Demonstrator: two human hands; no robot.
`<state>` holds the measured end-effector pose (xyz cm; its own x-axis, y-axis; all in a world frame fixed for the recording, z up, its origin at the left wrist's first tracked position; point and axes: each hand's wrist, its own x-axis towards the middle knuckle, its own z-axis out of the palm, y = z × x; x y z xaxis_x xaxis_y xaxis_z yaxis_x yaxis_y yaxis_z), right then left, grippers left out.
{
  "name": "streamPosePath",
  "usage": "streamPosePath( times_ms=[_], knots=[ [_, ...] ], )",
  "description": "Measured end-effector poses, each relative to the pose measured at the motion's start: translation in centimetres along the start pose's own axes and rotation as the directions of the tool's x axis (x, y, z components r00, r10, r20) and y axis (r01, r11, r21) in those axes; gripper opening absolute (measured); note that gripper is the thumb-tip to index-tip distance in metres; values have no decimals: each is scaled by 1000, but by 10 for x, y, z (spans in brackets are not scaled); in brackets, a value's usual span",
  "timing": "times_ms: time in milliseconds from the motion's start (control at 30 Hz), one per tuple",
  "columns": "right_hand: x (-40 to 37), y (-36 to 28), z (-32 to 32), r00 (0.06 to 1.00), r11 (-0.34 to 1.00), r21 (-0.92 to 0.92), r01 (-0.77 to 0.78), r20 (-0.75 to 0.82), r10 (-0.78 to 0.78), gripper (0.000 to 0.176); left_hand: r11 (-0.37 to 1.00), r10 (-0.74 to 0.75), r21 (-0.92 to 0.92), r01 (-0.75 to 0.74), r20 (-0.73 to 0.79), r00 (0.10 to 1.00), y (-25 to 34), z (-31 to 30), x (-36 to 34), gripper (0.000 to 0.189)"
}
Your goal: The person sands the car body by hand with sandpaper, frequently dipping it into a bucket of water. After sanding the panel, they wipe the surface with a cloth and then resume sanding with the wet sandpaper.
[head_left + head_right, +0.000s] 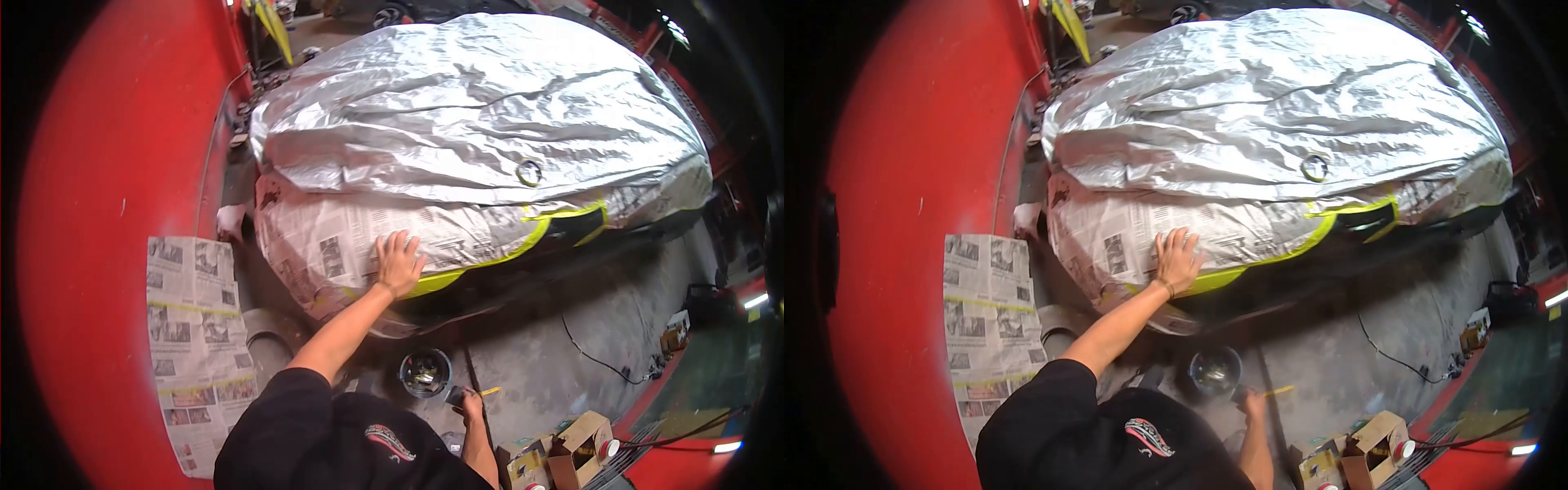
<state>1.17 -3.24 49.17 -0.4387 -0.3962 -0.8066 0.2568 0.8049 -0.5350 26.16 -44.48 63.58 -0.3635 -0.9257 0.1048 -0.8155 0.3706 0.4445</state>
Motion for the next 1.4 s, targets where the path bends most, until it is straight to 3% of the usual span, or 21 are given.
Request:
streamPosePath(
  times_ms=[67, 133, 200, 300, 333, 433, 533, 600, 633, 733, 800, 900, 1033, 1133, 1167, 1200, 1267, 1300, 1333, 1367, 1400],
  knots=[
    [-2, -9, 7, 1000, 1000, -24, -12, -11, 12, 44, 994, 24, -97, -42, -178, 984, -17, -20, 44, 75],
    [-10, -19, 15, 998, 999, -36, 31, -47, -33, 43, 990, 137, 24, -141, -440, 887, -20, -75, 95, 82],
    [-9, -29, 25, 996, 993, -89, 76, -47, -80, 41, 993, 86, 119, -25, -538, 838, -49, -98, 155, 94],
    [-23, -49, 38, 993, 992, -85, 92, -67, -98, 39, 995, -77, 47, 84, -141, 987, -100, -105, 205, 93],
    [-21, -44, 41, 986, 986, -87, 145, -75, -151, 39, 986, -142, 112, 122, 194, 971, -109, -99, 202, 96],
    [-19, -43, 51, 981, 980, -121, 159, -90, -170, 38, 969, -119, 230, 87, 128, 985, -134, -44, 182, 95],
    [-15, -40, 62, 975, 983, -58, 175, -126, -181, 39, 959, -155, 272, 77, 280, 947, -148, -48, 203, 94],
    [-17, -47, 71, 964, 982, -17, 188, -190, -188, 39, 875, -277, 483, 23, 462, 843, -122, -85, 222, 95],
    [10, -24, 74, 920, 949, -113, 295, -235, -314, 38, 822, -295, 568, -38, 483, 824, -78, -126, 218, 92],
    [2, -42, 89, 936, 963, -56, 262, -228, -268, 38, 734, -178, 666, -136, 381, 907, -11, -143, 253, 67],
    [29, -19, 106, 870, 924, -122, 361, -312, -381, 39, 851, 106, 484, -206, 226, 968, 39, -126, 269, 71],
    [10, -37, 104, 907, 931, -2, 365, -226, -356, 40, 878, 355, 283, -386, 159, 922, 124, -83, 295, 79],
    [7, -48, 84, 903, 907, 131, 401, -226, -366, 39, 849, 485, 182, -495, 99, 869, 215, -17, 315, 90],
    [6, -57, 39, 939, 912, 233, 338, -151, -309, 39, 850, 490, 146, -505, 130, 862, 229, 40, 354, 95],
    [28, -41, 38, 889, 874, 187, 448, -196, -414, 38, 772, 599, 210, -600, 73, 797, 194, 82, 399, 89],
    [23, -47, 17, 948, 931, 181, 318, -84, -308, 39, 872, 476, 14, -490, 215, 853, 210, 74, 384, 77],
    [32, -33, -2, 953, 941, 151, 303, -46, -299, 38, 816, 574, 19, -577, 90, 814, 208, 85, 381, 50],
    [51, -10, 2, 933, 919, 163, 358, -102, -345, 38, 971, 237, -73, -226, 240, 942, 244, 66, 354, 33],
    [71, 8, 10, 897, 887, 152, 437, -148, -416, 39, 906, 399, 143, -399, 30, 916, 221, 78, 379, 22],
    [77, 17, 6, 865, 861, 140, 489, -204, -458, 38, 902, 414, 156, -404, -39, 909, 209, 81, 391, 20],
    [56, 2, -25, 946, 914, 249, 321, -53, -318, 38, 931, 346, 149, -332, -81, 935, 211, 73, 386, 22]
  ],
)
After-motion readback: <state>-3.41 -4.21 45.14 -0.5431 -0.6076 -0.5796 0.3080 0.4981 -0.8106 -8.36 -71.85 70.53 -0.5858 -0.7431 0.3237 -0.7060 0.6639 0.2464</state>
